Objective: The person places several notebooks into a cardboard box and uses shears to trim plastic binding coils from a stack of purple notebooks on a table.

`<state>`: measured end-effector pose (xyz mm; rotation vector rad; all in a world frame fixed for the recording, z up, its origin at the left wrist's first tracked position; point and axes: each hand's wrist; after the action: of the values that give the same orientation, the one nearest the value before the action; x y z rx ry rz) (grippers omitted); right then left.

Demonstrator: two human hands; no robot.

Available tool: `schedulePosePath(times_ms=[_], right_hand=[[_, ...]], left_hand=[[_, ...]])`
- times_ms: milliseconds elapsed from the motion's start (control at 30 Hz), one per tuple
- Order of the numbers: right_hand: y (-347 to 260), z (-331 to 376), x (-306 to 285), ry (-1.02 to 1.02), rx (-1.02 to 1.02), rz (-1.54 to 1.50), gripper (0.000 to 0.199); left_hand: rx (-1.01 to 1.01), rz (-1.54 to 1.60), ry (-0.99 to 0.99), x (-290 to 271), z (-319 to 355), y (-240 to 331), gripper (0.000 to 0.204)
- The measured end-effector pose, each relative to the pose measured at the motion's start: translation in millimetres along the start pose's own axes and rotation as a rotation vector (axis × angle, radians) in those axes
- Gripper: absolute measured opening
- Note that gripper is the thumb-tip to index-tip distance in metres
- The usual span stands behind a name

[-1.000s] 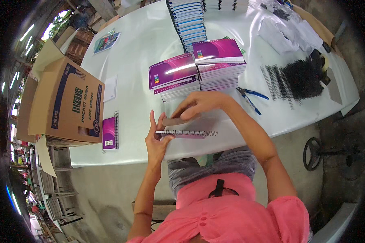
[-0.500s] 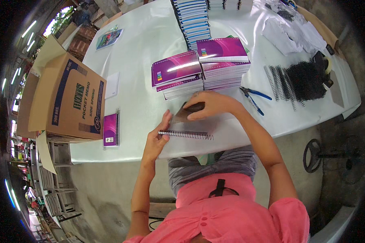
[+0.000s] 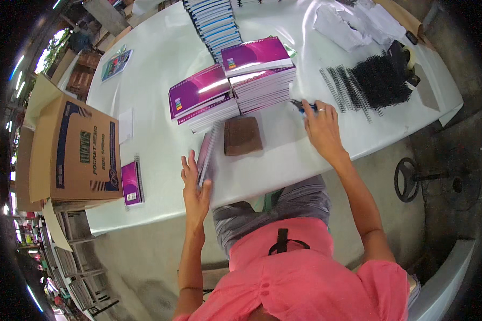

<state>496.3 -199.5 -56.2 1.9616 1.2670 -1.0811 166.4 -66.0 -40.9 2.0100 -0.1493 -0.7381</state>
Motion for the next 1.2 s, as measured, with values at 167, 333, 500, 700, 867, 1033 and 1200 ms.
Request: schedulePosePath(times_ms=[167,333,500,700,867,1033,1200], right_hand=[[-75,8,-45,-0.250,-0.064,-0.462,0.048],[-147,16,-80,-0.133,-0.320,-0.635,0.048],[-153,13,-73,-0.100,-0.339,-0.609,0.047],[-153,5,-72,-0.056,-0.386,-0.599,0.048],[-155,-3,-75,-0.050,-0.391,-0.642,0.041],[-143,-29,-85,-0.977,-0.109,-1.205,0.028],[-101,-26,-69,-0.436,-0.075,-0.843,0.028]], left_hand=[[0.029,-0.420,-0.108,-1,1,3,0.060],[0.007,-0.419,-0.046,5,-1,9,0.057],[0.039,-0.476,-0.012,7,0,11,0.059],[0.061,-0.565,-0.004,7,-1,14,0.063],[0.104,-0.598,0.041,7,-2,13,0.063],[0.111,-0.716,0.027,-5,2,24,0.058],[0.115,-0.866,0.110,-60,5,19,0.066]])
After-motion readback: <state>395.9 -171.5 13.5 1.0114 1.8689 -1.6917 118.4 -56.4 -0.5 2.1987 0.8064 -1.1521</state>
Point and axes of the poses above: each hand's wrist, its own z-axis away from the middle knuckle, its own x-axis out of the palm, y = z × x, and after that the axes turned 5 degrees about z, right-handed
